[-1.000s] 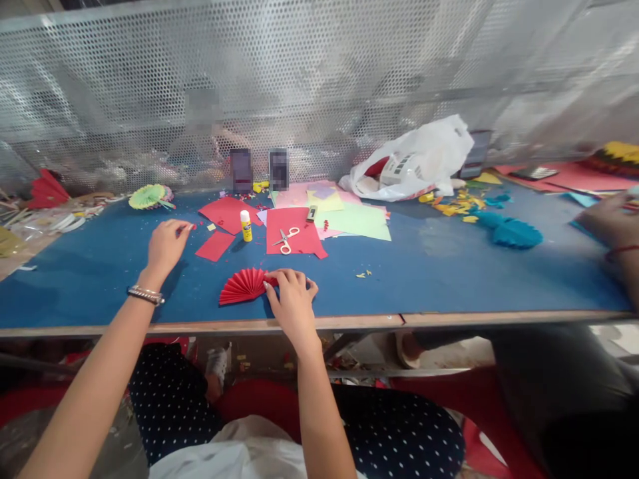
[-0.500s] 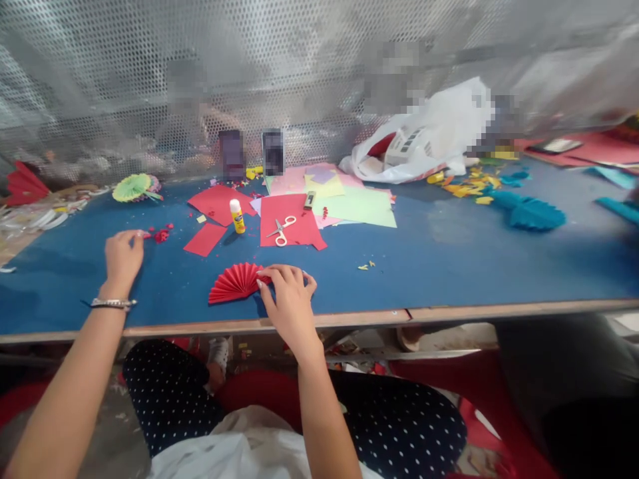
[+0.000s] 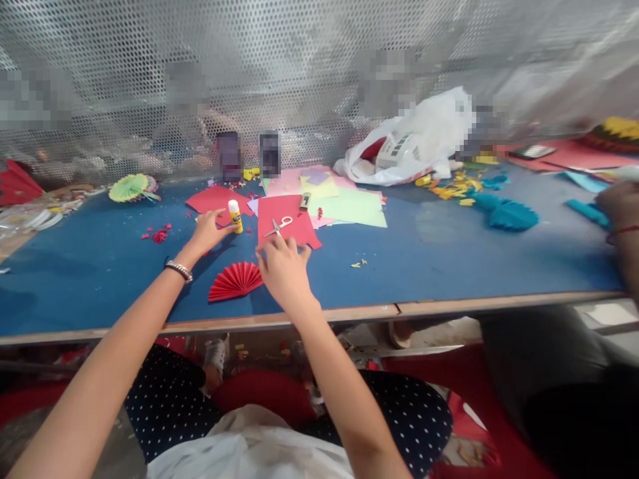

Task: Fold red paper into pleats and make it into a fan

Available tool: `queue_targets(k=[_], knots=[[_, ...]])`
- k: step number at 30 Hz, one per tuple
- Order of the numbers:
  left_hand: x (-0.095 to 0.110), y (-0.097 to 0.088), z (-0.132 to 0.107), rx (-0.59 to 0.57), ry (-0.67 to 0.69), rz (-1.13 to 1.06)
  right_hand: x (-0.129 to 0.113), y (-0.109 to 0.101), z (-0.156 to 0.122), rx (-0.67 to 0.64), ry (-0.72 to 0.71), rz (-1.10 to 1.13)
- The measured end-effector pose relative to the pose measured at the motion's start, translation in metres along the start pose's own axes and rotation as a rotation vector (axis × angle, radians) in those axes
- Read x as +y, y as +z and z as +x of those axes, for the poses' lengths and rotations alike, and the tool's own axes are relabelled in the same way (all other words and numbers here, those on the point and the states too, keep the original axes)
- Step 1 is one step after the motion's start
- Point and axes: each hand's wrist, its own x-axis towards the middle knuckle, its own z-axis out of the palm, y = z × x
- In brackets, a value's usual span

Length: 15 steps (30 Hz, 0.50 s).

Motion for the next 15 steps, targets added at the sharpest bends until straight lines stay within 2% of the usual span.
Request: queue_targets(k=[4, 6, 7, 11, 13, 15], knots=[[0.008, 0.020, 0.013, 0.051, 0.033, -0.165, 0.001, 0.011, 0.074, -0.099, 0.013, -0.134], [0.008, 0.020, 0.009, 0.066, -0.001, -0.191, 0.003, 0.026, 0.098, -0.162, 0.052, -0.073], [0.006, 0.019, 0.006, 0.067, -0.013, -0.193, 0.004, 0.033, 0.104, -0.145, 0.061, -0.020], [0.000, 0.010, -0.006, 0.079, -0.030, -0.163, 0.011, 0.055, 0.102, 0.092, -0.015, 0.042], [-0.001, 0.008, -0.009, 0.078, -0.020, -0.163, 0.017, 0.059, 0.095, 0.099, -0.033, 0.023], [0.000, 0.006, -0.011, 0.084, -0.011, -0.169, 0.022, 0.061, 0.091, 0.049, -0.048, -0.001]])
